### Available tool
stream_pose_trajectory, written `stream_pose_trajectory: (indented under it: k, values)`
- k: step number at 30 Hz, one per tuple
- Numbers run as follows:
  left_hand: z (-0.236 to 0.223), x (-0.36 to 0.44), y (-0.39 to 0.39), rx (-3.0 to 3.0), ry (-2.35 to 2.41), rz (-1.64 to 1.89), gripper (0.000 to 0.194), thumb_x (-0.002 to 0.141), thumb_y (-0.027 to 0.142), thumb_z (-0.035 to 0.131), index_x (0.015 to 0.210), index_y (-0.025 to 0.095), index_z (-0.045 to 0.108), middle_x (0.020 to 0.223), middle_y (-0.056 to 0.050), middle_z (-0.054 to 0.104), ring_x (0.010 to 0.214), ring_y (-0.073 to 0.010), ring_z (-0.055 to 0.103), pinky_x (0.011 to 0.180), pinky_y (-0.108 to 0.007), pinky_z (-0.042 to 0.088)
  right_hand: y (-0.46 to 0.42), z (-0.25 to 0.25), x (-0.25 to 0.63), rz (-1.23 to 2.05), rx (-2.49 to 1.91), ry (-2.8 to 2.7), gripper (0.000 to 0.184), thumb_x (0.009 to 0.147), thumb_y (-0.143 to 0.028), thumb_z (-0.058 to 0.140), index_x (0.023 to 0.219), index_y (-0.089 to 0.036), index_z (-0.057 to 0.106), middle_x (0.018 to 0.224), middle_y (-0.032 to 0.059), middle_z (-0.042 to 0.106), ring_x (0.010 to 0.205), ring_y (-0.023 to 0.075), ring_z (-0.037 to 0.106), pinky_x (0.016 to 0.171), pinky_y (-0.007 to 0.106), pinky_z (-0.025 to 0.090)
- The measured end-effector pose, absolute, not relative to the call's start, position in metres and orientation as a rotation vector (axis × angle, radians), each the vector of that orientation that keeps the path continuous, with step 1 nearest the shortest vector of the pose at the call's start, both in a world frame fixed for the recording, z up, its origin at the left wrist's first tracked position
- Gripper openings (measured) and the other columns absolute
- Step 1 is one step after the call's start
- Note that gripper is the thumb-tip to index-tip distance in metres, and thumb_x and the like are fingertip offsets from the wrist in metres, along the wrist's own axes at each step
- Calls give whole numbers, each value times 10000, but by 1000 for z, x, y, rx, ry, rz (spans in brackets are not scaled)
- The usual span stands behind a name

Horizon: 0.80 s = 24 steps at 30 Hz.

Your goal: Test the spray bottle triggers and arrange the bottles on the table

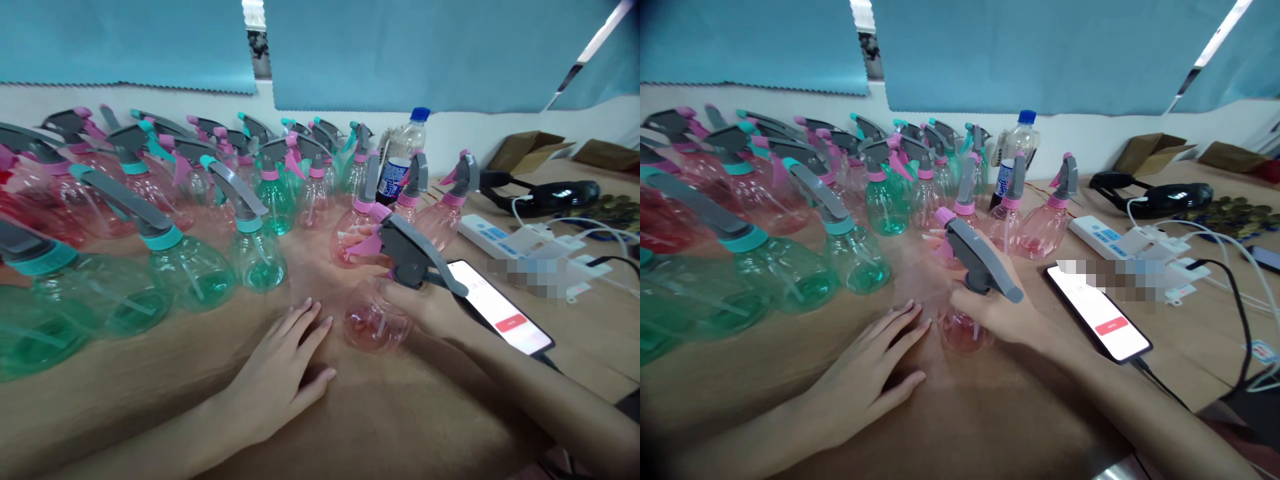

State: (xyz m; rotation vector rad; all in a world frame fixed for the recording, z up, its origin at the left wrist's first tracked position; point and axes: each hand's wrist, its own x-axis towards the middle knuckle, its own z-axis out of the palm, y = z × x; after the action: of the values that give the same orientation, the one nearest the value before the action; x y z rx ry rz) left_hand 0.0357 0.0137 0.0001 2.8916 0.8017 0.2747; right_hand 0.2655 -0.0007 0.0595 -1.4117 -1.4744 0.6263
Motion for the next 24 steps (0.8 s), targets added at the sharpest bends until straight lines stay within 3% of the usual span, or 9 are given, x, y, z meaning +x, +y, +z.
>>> stream_pose_trajectory:
  k: [9, 17, 21, 24]
  values:
    - [-1, 35, 13, 2883, 791, 284, 559, 950, 458, 454, 1389, 115, 415, 1491, -158, 321, 1372, -312, 284, 1078, -496, 320, 0, 69, 260, 622, -1426, -1506, 186, 642, -224, 535, 812, -239, 607, 590, -43, 458, 528, 140, 463, 525, 289, 454]
    - [3, 37, 14, 2886, 815, 229, 563, 941, 456, 464, 1393, 125, 408, 1486, -148, 336, 1369, -303, 294, 1072, -492, 330, 7, 70, 251, 719, -1336, -1527, 144, 664, -251, 531, 787, -233, 602, 658, -6, 572, 698, 186, 584, 625, 310, 513]
    - [4, 37, 13, 2879, 819, 224, 586, 937, 448, 472, 1394, 91, 393, 1479, -156, 345, 1366, -298, 300, 1074, -489, 328, 14, 64, 249, 760, -1317, -1568, 66, 689, -236, 515, 706, -227, 578, 761, 13, 607, 696, 168, 588, 665, 325, 523]
    - [4, 37, 12, 2894, 828, 247, 595, 928, 449, 483, 1376, 66, 406, 1461, -164, 374, 1351, -297, 332, 1072, -480, 338, 20, 64, 247, 734, -1269, -1575, 102, 678, -214, 531, 764, -233, 583, 754, 3, 600, 703, 168, 596, 676, 326, 526]
